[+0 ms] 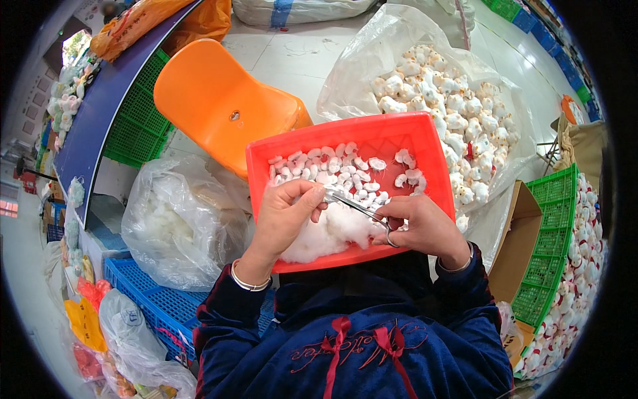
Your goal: The person uses scissors to trim white cotton pieces from a red tray, repeatedly cutting small bits and placing them back into the tray. The hands work continuously over the tray, handling the cotton and scissors throughout the clip.
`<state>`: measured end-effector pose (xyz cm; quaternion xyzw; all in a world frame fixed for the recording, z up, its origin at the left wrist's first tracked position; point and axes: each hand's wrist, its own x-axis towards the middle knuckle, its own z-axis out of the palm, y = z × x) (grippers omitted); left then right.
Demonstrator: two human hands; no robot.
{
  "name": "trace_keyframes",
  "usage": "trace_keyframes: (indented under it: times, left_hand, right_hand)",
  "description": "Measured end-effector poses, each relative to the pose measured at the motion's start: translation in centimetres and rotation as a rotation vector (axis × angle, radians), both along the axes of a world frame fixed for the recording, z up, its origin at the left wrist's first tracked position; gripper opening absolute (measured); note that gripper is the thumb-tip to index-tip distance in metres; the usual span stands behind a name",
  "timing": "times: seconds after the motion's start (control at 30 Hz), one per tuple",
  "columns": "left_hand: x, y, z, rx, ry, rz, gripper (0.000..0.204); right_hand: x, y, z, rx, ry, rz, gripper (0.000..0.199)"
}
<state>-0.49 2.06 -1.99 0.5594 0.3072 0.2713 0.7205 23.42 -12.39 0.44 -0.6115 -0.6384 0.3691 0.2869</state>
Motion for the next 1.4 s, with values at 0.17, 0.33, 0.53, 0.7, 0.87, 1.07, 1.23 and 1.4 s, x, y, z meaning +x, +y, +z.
trace_keyframes:
  times: [0.17,0.33,0.53,0.7,0.87,1.07,1.23,1.4]
  left_hand:
    - [0.1,-0.8,-0.2,0.074,0.082,-0.098,0.016]
    - [-0.9,0.1,0.6,0.049,0.170,-0.104,0.013]
    - [-1.2,0.1,1.4,0.141,0.295,-0.132,0.016]
    - [-3.1,2.2,0.1,0.275,0.311,-0.038,0.014]
    - [-2.5,3.8,1.0,0.561,0.363,0.039,0.017]
    - [0.0,5.6,0.1,0.837,0.726,-0.230,0.024]
    - [1.5,5.4,-1.7,0.951,1.008,-0.463,0.035]
    - [1.8,4.6,-2.1,1.066,0.956,-0.431,0.040]
  right_hand:
    - [-0.5,0.0,0.1,-0.085,0.012,-0.030,0.033]
    - [0.1,0.4,1.2,-0.096,0.011,0.017,0.034]
    - [0.3,0.0,0.3,-0.086,-0.002,-0.006,0.033]
    - [0.9,-0.5,0.4,-0.074,-0.027,-0.126,0.034]
    - [1.3,-0.9,0.1,-0.074,0.004,-0.154,0.039]
    - [1.3,-0.6,1.1,-0.258,0.024,-0.082,0.041]
    - [1.4,-0.8,0.2,-0.222,0.064,-0.094,0.039]
    - [1.2,-0.9,-0.4,-0.173,0.084,-0.124,0.038]
